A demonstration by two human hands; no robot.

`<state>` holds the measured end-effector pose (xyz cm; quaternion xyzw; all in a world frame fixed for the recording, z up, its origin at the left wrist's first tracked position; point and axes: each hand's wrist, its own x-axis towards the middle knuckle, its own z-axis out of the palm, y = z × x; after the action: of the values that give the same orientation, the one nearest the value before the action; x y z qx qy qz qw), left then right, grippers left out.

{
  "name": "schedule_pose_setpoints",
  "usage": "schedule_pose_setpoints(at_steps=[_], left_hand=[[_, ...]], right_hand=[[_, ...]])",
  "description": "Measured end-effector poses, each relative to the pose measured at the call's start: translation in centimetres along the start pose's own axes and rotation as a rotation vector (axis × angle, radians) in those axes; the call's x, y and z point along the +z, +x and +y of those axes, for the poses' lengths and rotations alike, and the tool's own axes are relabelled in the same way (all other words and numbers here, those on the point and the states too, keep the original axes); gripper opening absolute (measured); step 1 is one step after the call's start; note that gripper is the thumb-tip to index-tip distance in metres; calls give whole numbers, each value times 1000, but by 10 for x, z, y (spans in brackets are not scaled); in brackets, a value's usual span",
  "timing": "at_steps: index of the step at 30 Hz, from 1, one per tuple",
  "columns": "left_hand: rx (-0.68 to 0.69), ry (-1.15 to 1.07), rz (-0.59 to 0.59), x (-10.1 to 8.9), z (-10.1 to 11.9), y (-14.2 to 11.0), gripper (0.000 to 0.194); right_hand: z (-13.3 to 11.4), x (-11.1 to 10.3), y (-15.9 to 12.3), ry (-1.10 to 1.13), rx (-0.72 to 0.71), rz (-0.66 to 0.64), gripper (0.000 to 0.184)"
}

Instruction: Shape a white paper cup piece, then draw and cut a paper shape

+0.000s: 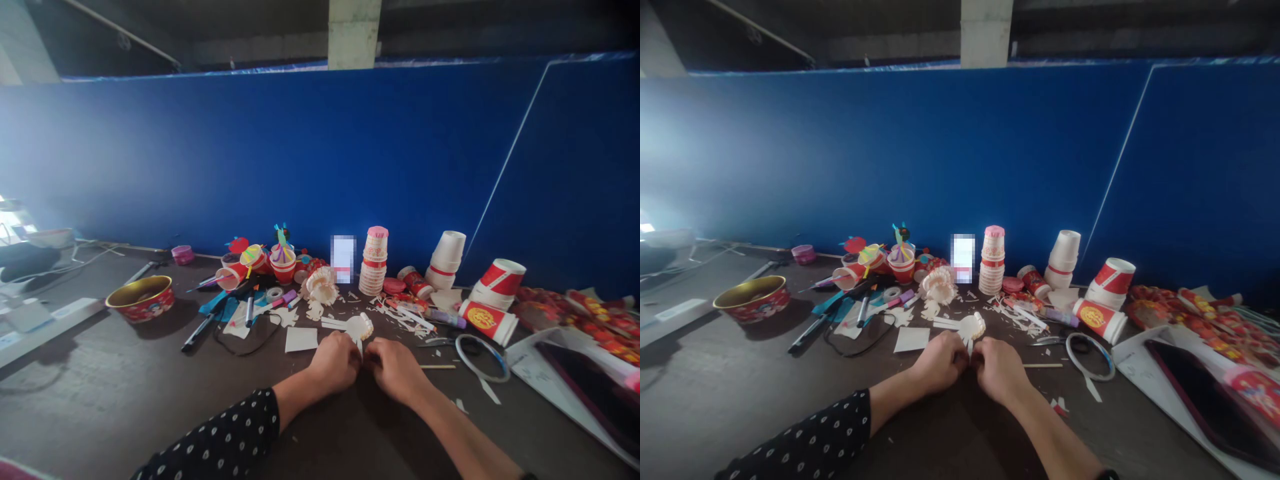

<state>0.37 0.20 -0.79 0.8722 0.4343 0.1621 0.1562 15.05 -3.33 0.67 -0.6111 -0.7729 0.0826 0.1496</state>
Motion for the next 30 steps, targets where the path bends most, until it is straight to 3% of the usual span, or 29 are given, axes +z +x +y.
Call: schedule_pose_setpoints(at_steps=[5,13,21,30], left_hand=[[-33,0,2,1,0,0,20],[44,-107,-35,-11,-7,-1,18],[307,-91,-47,-9,-19,0,15],[403,180,-7,-4,-18,-1,15]], right_hand=[[-2,0,2,-6,18,-12,17],[1,2,4,-26,28,-26,16],[2,4,4,9,25,-20,21],[3,5,4,19,0,-9,19]])
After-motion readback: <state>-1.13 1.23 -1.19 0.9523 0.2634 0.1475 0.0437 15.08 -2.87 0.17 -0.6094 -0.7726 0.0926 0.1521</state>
